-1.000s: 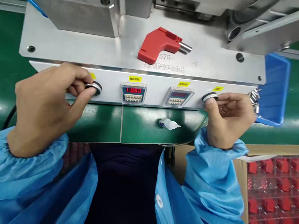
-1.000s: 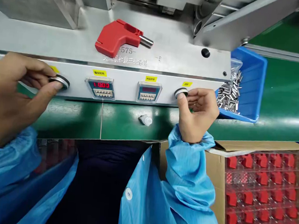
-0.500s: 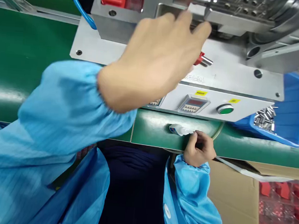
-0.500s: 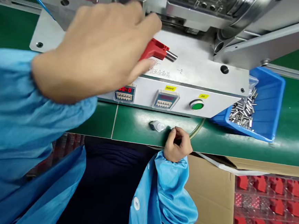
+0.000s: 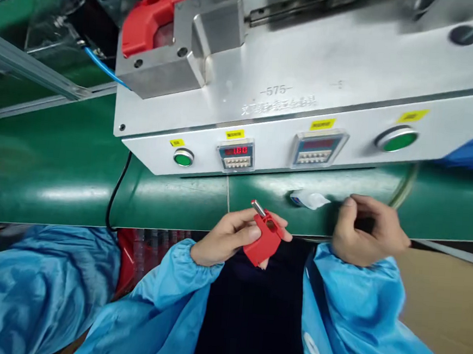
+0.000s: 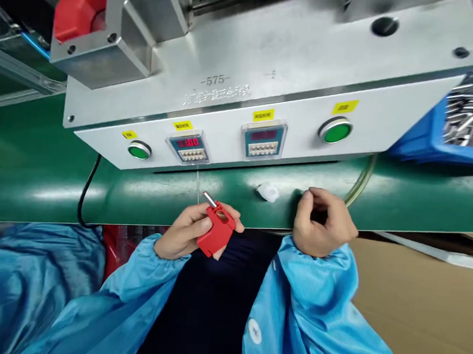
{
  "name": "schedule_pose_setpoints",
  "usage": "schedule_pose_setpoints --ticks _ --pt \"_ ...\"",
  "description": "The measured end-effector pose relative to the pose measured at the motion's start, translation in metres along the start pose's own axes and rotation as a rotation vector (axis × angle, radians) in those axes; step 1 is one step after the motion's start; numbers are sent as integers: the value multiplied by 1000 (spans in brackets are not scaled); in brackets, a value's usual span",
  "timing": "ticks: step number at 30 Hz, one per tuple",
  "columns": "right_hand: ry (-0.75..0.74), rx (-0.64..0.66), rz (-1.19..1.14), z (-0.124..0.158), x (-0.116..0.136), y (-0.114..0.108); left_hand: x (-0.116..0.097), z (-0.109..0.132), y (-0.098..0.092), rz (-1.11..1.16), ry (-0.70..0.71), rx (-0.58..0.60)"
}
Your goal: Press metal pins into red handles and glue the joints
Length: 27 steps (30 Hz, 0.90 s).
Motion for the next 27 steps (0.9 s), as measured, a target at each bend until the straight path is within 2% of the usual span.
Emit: schedule_pose_setpoints --ticks 2,4,6,9,15,18,23,27 --pt "7 -2 -5 1 -1 3 24 -7 2 178 -52 20" --pt "-30 -31 -7 1 -2 6 31 -10 4 264 -24 48" --pt "-83 -71 7 -1 -1 8 28 -9 4 309 26 88" --pt "-81 -76 32 -5 -1 10 23 -5 0 338 86 147" --pt "-160 -89 -39 -6 0 8 26 -8 1 331 83 148" --pt "-147 -82 -12 -5 0 7 28 -9 3 343 76 155" --pt "-41 -57 42 -5 -1 6 26 -10 3 364 86 166" --pt "-87 -75 31 -4 -3 6 25 -10 1 384 118 154"
Point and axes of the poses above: each hand's wrist, its own z-axis away from the middle knuckle, its own y-axis out of the palm, x = y × z, the point moved 1 cm from there along -z, towards the middle knuckle, and after that the axes turned 7 degrees about -z, right-handed, at the moved point
